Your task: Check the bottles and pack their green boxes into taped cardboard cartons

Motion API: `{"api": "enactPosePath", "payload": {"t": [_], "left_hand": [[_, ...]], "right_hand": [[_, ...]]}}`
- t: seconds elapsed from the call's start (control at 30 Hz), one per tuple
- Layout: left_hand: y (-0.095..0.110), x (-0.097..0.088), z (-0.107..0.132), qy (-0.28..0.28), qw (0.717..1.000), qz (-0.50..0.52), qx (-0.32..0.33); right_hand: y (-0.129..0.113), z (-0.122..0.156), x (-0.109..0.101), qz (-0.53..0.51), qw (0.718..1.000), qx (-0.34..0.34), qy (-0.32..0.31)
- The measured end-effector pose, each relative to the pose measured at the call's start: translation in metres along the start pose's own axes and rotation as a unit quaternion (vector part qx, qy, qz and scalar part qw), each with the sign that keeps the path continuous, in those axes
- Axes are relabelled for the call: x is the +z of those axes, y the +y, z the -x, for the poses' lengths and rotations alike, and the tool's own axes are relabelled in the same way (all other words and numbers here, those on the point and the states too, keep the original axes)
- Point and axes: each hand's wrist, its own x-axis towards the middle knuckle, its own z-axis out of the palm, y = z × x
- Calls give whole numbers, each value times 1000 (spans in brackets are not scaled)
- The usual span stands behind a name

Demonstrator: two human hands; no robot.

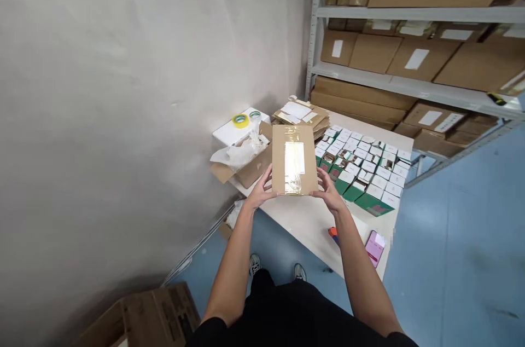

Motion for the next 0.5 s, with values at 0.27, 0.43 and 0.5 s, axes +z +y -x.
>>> {"api": "enactPosePath", "payload": {"t": [0.27,0.43,0.5], "left_hand": [[60,-38,80,106,990,0,95],[72,-81,187,242,965,-36,91],[71,-98,243,301,949,-46,83]], "right_hand": [[-65,2,71,9,990,-68,-119],[-76,2,171,27,967,-90,-237],[-72,7,224,31,952,-90,-292]]}}
